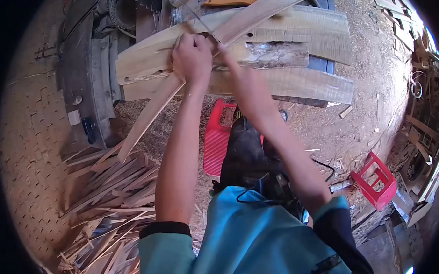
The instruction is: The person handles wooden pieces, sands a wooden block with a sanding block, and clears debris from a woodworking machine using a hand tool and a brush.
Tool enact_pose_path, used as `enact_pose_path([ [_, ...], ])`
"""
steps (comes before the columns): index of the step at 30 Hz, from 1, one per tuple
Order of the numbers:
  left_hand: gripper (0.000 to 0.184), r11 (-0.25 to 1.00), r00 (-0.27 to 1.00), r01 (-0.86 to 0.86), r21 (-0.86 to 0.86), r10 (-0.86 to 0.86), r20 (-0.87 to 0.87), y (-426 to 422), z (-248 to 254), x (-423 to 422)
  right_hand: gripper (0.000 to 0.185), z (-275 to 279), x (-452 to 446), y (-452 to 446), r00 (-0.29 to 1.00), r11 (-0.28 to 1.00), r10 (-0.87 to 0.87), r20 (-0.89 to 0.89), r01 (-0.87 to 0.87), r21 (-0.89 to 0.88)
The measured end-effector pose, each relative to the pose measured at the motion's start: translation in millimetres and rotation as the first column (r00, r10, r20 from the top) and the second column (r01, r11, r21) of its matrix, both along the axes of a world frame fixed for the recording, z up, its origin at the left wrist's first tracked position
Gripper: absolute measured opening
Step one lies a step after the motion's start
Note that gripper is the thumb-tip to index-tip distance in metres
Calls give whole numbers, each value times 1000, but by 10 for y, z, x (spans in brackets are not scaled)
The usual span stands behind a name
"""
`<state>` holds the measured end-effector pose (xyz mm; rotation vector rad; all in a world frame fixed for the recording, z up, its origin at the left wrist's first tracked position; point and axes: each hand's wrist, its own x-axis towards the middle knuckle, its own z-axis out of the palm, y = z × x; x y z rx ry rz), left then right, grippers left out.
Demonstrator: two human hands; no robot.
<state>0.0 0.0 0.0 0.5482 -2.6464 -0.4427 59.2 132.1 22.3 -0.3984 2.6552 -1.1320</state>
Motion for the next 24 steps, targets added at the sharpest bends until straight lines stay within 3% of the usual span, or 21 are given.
enact_pose_path([
  [2, 24, 999, 998, 25, -24, -26, -63, -91, 67, 11, 66, 77, 608, 333, 995, 999, 6, 95, -2, -40],
  [3, 24, 991, 1000, 16, 135, -18, 12, 205, -166, 67, 66, 200, 942, 821, 978, 990, -2, 210, -27, 139],
  [5, 23, 994, 999, 24, 109, -28, 33, 52, -133, 14, 67, 111, 748, 653, 998, 996, 15, 69, -21, 84],
  [8, 22, 997, 1000, 12, 73, -14, 25, -8, -44, -78, 67, 5, 63, 158, 1000, 1000, 10, 3, -10, -16],
  [9, 21, 997, 997, 15, 77, -21, 75, 8, -76, 15, 68, 31, 177, 222, 999, 999, 9, 38, -10, 31],
  [12, 23, 990, 989, 141, 28, -140, -49, 29, -45, 84, 69, 150, 655, 513, 997, 977, 37, 69, -50, 206],
  [14, 23, 999, 999, -15, 42, 13, 50, -16, -84, 80, 70, 381, 1087, 808, 961, 944, 26, 277, -115, 310],
  [18, 24, 991, 994, -113, 77, 114, -1, -7, -98, -30, 61, 812, 952, 926, 996, 985, 6, 92, -22, 174],
  [21, 23, 988, 991, -107, 115, 116, -71, 10, -91, -17, 56, 828, 881, 1088, 980, 985, -173, -97, 171, -23],
  [24, 23, 979, 981, -167, 113, 176, -77, 48, -66, -29, 53, 764, 892, 1278, 939, 942, -335, -78, 333, -31],
])
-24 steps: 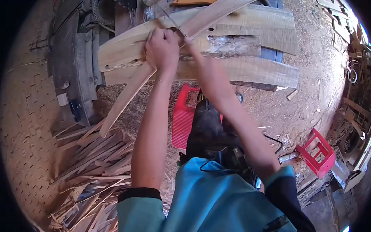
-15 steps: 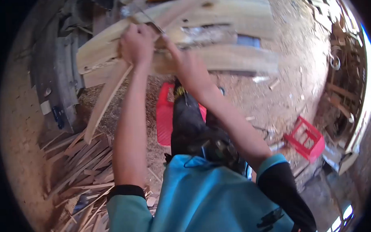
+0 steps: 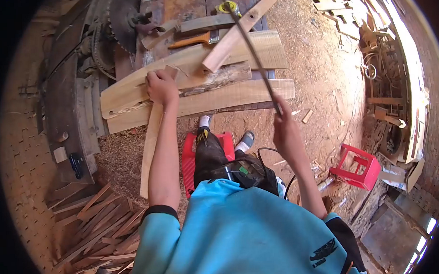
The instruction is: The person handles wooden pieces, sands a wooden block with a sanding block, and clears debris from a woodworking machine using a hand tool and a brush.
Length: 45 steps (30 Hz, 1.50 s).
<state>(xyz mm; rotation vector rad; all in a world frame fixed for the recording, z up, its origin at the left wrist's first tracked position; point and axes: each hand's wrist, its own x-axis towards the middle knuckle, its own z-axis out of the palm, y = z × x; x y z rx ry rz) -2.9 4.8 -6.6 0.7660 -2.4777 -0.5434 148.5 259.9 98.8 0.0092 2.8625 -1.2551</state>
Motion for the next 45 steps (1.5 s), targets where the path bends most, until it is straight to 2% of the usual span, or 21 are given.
enact_pose_path([
  [5, 29, 1000, 996, -16, -15, 17, 86, 16, 18, 3, 51, -83, 191, 232, 988, 988, -152, -16, 151, -23],
  [9, 46, 1000, 991, 0, 8, -1, 133, 45, 134, 25, 40, -112, 325, 320, 986, 986, -165, 32, 163, 44],
  [10, 53, 999, 993, -25, 25, 22, 113, 27, 117, 5, 37, -141, 321, 345, 986, 985, -161, 49, 158, 62],
  [13, 56, 979, 978, -95, 183, 57, 203, -73, 119, -39, 25, -273, 205, 417, 986, 986, -166, 15, 166, -6],
  [14, 57, 978, 974, -109, 179, 69, 216, -86, 151, -57, 22, -342, 59, 444, 980, 978, -198, -10, 197, -64],
  [16, 58, 977, 965, -125, 170, 81, 248, -84, 201, -37, 26, -490, -601, 510, 957, 981, -151, -247, 176, 82],
  [17, 58, 974, 956, -132, 183, 77, 284, -87, 184, -39, 26, -161, -1042, 360, 973, 972, -221, -57, 225, 70],
  [19, 57, 971, 960, -104, 217, 41, 276, -28, 166, -69, 27, -606, -2127, 429, 962, 994, -68, -264, 89, 70],
  [21, 56, 981, 975, -47, 190, 4, 223, -40, 73, 36, 30, -757, -2687, 230, 965, 951, -197, -173, 231, 207],
  [23, 54, 991, 982, -7, 136, -19, 189, -104, 62, -42, 30, -988, -2791, 399, 946, 965, -244, -215, 258, 38],
  [25, 53, 994, 976, -13, 109, -11, 219, -89, 54, 2, 31, -1247, -2699, 648, 973, 977, -169, -158, 186, 101],
  [28, 50, 988, 977, -18, 153, -14, 211, -88, 47, 5, 32, -1239, -2612, 664, 954, 981, -188, 232, 194, -1],
  [31, 46, 955, 980, 158, 251, -183, 81, -68, 212, 110, 31, -1228, -2662, 460, 975, 952, -224, -10, 217, -215],
  [33, 43, 938, 976, 175, 300, -205, 69, -96, 246, 110, 30, -956, -2576, 200, 975, 955, -217, -45, 202, -219],
  [34, 42, 924, 972, 195, 329, -227, 61, -134, 244, 116, 32, -1057, -2642, 136, 958, 973, -150, -245, 99, -209],
  [37, 39, 841, 972, 195, 505, -234, 14, -199, 187, 109, 34, -1003, -2604, -60, 963, 979, -201, -178, 192, -70],
  [40, 36, 809, 913, 290, 511, -394, 105, -286, 577, 206, 33, -988, -2586, -195, 977, 986, -153, -148, 161, 46],
  [41, 35, 750, 893, 346, 564, -448, 48, -382, 530, 230, 32, -1016, -2571, -235, 983, 987, -130, -130, 141, 82],
  [42, 34, 686, 869, 400, 607, -495, -14, -511, 415, 254, 40, -1175, -2591, -215, 970, 992, -62, -236, 87, 96],
  [43, 34, 618, 841, 455, 641, -535, -80, -586, 455, 291, 38, -1187, -2576, -170, 979, 995, -31, -203, 50, 91],
  [45, 32, 327, 861, 346, 879, -483, -159, -607, 688, 448, 35, -1186, -2533, -122, 988, 997, 28, -149, -17, 76],
])
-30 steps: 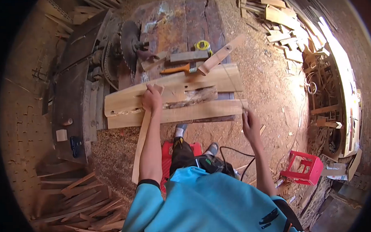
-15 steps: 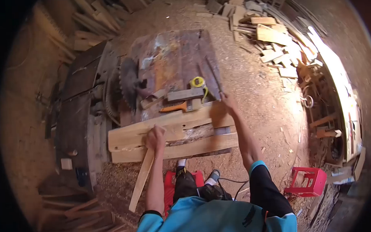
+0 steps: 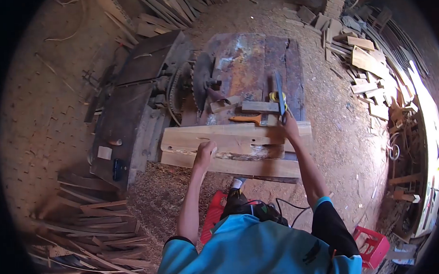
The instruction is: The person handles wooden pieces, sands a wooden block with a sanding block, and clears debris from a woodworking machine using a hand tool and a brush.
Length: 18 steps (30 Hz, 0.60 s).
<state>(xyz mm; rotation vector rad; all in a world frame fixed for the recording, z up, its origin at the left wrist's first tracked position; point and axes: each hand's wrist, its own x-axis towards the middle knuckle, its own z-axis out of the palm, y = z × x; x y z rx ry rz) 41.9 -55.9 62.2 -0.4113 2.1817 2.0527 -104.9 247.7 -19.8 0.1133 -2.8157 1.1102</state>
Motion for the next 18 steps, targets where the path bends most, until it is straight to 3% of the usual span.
enact_pose_path([
  [1, 31, 981, 998, 3, 195, -14, 57, 55, 221, 68, 36, 18, 22, 4, 999, 995, 31, -11, -32, -95],
  [3, 28, 941, 992, -86, 327, 51, 116, 211, 833, 216, 37, -44, 48, 154, 996, 961, 69, -47, -79, -264],
  [4, 27, 912, 987, -123, 392, 69, 148, 303, 1132, 282, 36, -183, 20, 247, 996, 996, 48, -71, -53, -74],
  [7, 30, 927, 984, 176, 332, -162, -67, 537, 1787, 406, 33, -9, 270, 292, 992, 975, -74, -106, 49, -217],
  [9, 34, 966, 944, 208, -156, -240, -228, 1009, 2203, 540, 34, 116, 463, 396, 993, 966, -86, -77, 64, -250],
  [10, 36, 905, 910, 171, -390, -296, -289, 1262, 2283, 583, 37, 260, 579, 457, 996, 986, -94, -5, 93, -138],
  [12, 35, 746, 863, 241, -620, -458, -215, 1698, 2191, 634, 38, 256, 718, 597, 996, 978, -62, 64, 73, -197],
  [16, 36, 317, 668, 502, -805, -733, 128, 2284, 1707, 689, 32, 92, 977, 829, 994, 954, -103, 20, 105, -280],
  [18, 36, 133, 580, 533, -836, -777, 246, 2335, 1385, 658, 33, 72, 1121, 937, 991, 937, -133, -13, 122, -328],
])
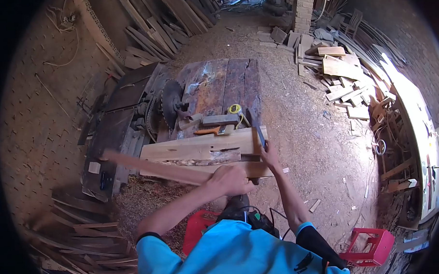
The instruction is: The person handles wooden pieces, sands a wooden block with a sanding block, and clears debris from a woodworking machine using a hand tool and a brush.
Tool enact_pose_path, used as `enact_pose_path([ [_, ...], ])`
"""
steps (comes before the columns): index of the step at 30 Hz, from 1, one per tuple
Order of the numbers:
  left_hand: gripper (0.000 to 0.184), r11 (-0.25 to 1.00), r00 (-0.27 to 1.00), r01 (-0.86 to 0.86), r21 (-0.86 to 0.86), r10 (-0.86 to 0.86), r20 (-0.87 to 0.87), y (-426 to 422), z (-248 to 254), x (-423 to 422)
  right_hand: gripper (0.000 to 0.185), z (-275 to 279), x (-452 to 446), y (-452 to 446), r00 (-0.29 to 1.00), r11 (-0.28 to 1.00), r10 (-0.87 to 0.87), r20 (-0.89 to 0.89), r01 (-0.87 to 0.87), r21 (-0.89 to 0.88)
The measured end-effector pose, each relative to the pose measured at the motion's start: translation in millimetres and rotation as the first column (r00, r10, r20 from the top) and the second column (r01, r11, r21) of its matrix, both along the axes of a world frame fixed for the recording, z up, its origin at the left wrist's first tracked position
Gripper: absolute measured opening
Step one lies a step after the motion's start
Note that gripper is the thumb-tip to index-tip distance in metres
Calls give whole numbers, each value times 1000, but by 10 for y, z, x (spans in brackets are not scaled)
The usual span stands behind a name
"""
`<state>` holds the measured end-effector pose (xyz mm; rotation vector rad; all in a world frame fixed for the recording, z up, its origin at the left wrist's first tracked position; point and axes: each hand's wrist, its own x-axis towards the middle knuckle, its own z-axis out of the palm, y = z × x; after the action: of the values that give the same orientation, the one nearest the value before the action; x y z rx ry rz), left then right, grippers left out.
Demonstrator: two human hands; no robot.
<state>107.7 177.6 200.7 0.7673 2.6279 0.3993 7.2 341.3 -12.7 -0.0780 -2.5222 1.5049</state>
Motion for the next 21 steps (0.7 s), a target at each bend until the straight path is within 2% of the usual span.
enact_pose_path([
  [2, 37, 990, 997, 67, -126, -72, -39, -9, -261, -73, 36, -125, 26, 214, 999, 998, 41, -31, -42, -37],
  [4, 36, 988, 993, 102, -119, -109, -51, -48, -564, -215, 35, -166, -3, 357, 995, 991, 67, -78, -75, -112],
  [6, 35, 988, 991, 121, -98, -126, -48, -119, -853, -315, 34, -85, -32, 538, 995, 995, 91, -38, -93, -46],
  [7, 35, 989, 990, 127, -76, -131, -45, -113, -987, -355, 34, -117, -87, 598, 991, 995, 76, -108, -82, -50],
  [8, 34, 990, 990, 134, -50, -136, -45, -103, -1104, -402, 35, -136, -163, 701, 993, 988, 111, -35, -114, -108],
  [11, 32, 988, 995, 75, 135, -66, -73, -30, -1220, -498, 35, 167, -343, 874, 984, 990, 113, 137, -123, 63],
  [13, 32, 991, 997, 78, 106, -76, -27, -7, -1216, -619, 37, 153, -617, 1023, 970, 963, 137, 203, -179, 203],
  [14, 33, 993, 997, 72, 94, -74, 19, 1, -1261, -583, 38, 126, -716, 1082, 968, 964, 163, 190, -198, 179],
  [16, 29, 993, 997, 76, 91, -74, -21, -39, -1419, -653, 41, 141, -1173, 1004, 964, 964, 228, 140, -243, 106],
  [18, 25, 996, 997, 55, 72, -51, -58, -40, -1554, -613, 45, 2, -1631, 901, 964, 940, 259, 60, -266, 214],
  [20, 22, 987, 981, 38, 156, -7, -195, -62, -1631, -604, 45, 148, -1955, 689, 944, 906, 323, 68, -329, 266],
  [21, 20, 984, 972, 7, 179, 36, -234, -56, -1621, -602, 45, 118, -2129, 606, 930, 904, 352, 107, -368, 217],
])
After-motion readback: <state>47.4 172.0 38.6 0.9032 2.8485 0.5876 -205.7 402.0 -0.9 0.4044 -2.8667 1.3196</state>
